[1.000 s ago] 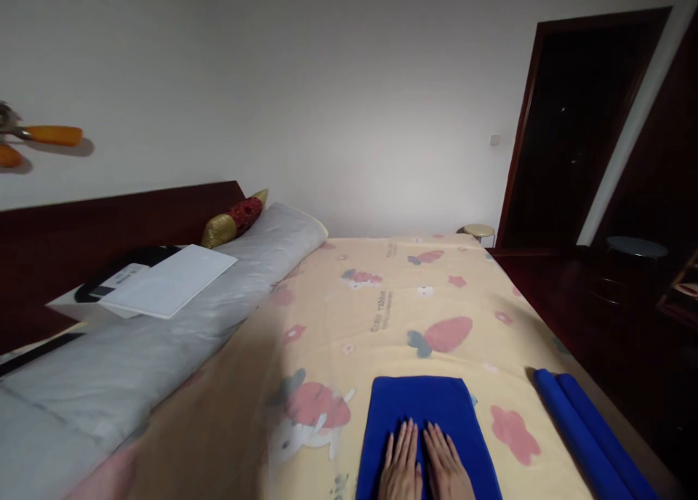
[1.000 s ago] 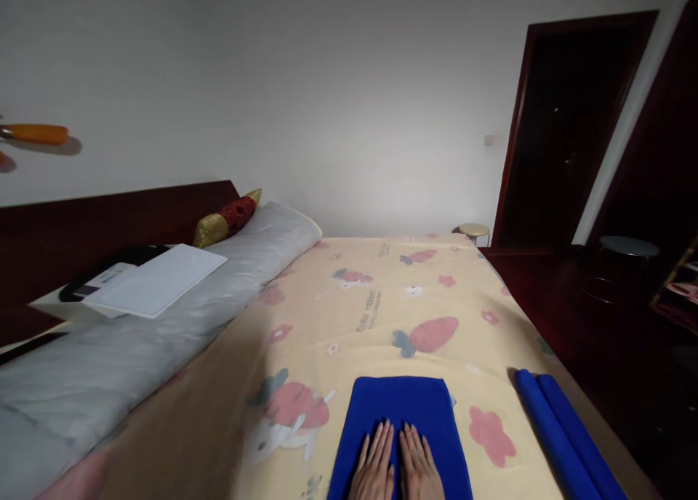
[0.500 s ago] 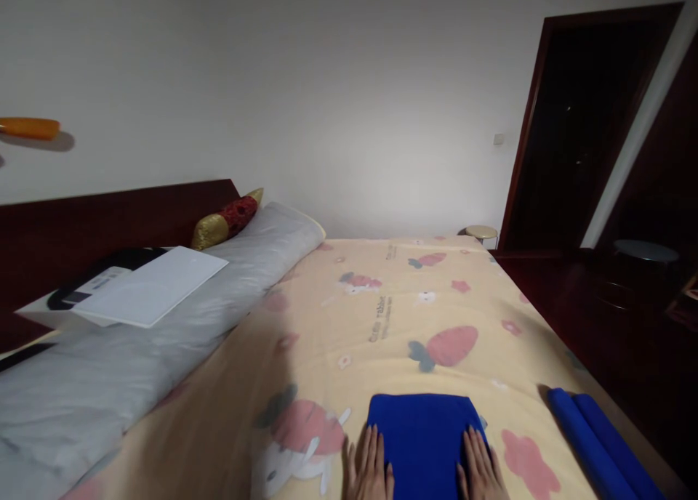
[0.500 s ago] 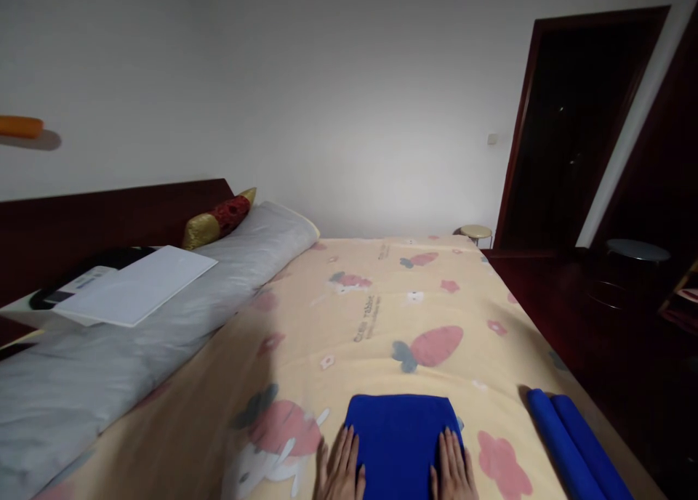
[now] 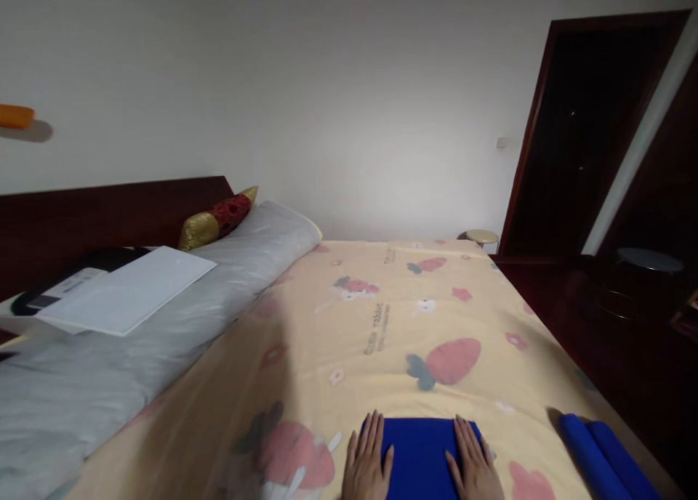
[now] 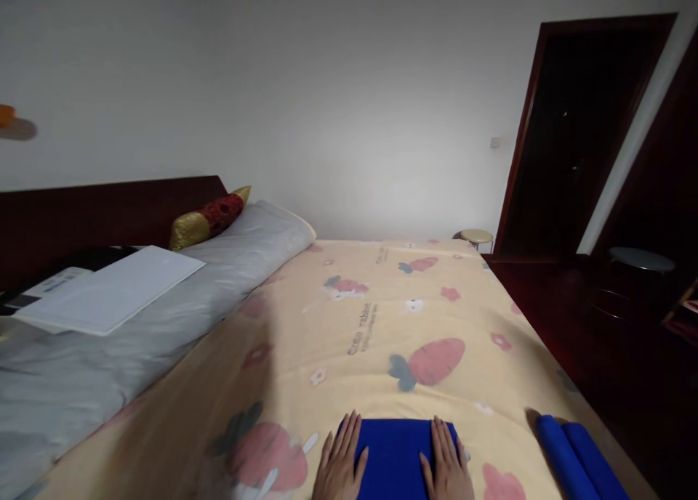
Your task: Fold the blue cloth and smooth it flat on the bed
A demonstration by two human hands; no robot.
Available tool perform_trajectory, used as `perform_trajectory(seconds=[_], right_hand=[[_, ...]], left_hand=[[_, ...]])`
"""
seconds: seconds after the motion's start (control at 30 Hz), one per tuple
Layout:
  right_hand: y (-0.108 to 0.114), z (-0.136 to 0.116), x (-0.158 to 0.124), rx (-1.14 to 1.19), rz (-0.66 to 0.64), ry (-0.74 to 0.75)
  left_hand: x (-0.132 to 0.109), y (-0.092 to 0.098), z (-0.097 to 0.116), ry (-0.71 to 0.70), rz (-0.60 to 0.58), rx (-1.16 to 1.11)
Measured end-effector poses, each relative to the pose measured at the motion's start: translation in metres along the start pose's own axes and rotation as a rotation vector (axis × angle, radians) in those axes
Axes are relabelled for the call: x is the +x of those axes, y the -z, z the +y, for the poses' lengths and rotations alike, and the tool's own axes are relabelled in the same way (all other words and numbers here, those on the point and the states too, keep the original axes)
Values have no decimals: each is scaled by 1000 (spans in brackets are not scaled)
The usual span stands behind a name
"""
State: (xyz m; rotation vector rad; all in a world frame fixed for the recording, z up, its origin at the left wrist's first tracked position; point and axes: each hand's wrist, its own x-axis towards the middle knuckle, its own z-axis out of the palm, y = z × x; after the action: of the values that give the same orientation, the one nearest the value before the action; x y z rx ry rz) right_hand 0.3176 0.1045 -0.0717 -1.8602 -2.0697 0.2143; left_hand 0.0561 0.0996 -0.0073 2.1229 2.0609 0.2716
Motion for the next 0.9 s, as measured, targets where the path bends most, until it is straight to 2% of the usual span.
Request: perform_trajectory(seconds=[0.17,0.23,0.3,0.37,0.43,0.53,0.63,0.73,0.9], right_hand=[[15,3,-5,1,-67,-187],[12,3,-4,-1,-32,-203],[5,3,-3,-15,58,-200],[-4,-2,1,-26,158,-128],[-14,-15,5,-13,181,40],[-27,-41,11,13,92,287],[-31,-53,14,9,14,360],[-19,-38,11,15,-12,261],[16,5,-2,34,-80,-83]], left_hand=[[-3,-3,-5,92,46,-17],[-2,-5,-6,101,58,-9],[-2,-5,-4,109,118,34],[-1,-5,5,92,210,87],[1,-7,20,-23,229,100],[5,-16,43,-285,89,55],[9,-24,48,-360,-17,25],[8,-20,32,-275,-35,24],[0,1,6,33,-18,11]])
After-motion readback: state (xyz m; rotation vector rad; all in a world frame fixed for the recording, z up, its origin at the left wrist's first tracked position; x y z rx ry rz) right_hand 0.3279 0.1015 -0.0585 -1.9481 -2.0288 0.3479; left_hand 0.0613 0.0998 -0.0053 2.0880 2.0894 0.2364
